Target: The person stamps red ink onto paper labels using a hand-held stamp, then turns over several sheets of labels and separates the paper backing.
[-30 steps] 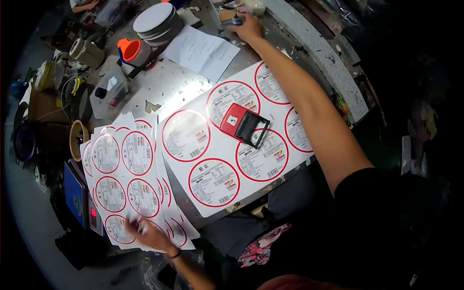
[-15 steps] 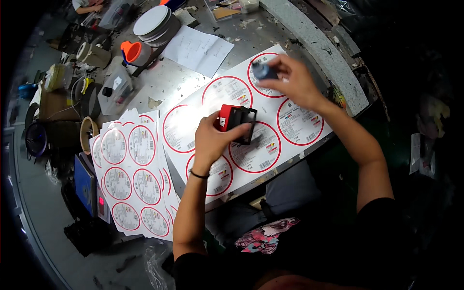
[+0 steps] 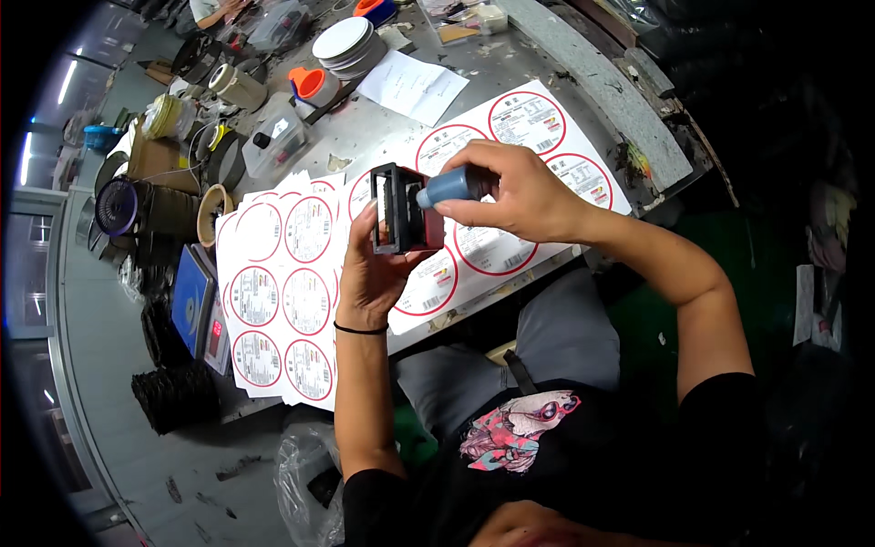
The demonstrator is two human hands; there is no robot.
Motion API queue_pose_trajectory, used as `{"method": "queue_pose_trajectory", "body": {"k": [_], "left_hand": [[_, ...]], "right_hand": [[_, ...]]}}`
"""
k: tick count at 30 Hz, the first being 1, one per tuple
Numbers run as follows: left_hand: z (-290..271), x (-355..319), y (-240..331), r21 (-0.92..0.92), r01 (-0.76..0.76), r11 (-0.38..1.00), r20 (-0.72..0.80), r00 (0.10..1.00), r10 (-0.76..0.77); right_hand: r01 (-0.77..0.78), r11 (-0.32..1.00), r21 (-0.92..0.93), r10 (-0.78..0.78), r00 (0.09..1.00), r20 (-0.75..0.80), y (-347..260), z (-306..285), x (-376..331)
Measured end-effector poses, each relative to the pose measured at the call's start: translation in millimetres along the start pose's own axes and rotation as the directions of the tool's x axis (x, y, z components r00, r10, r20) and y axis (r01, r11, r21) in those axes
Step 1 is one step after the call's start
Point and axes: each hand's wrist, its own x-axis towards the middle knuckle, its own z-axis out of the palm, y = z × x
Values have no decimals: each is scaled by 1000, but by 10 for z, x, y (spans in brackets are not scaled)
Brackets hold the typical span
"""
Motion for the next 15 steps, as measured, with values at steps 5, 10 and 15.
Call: {"method": "queue_pose_trajectory", "body": {"k": [5,10,15], "left_hand": [[80,-130,60,103,-62,993,36,998,58],[47,-194,86,79,-75,994,-37,996,78],[86,-223,98,80,-70,994,-11,997,71]], "right_hand": [[80,957,-281,-90,996,-22,-182,18,143],[200,905,-375,-230,972,-38,-258,168,208],[214,887,-409,-241,970,-14,-359,177,290]]}}
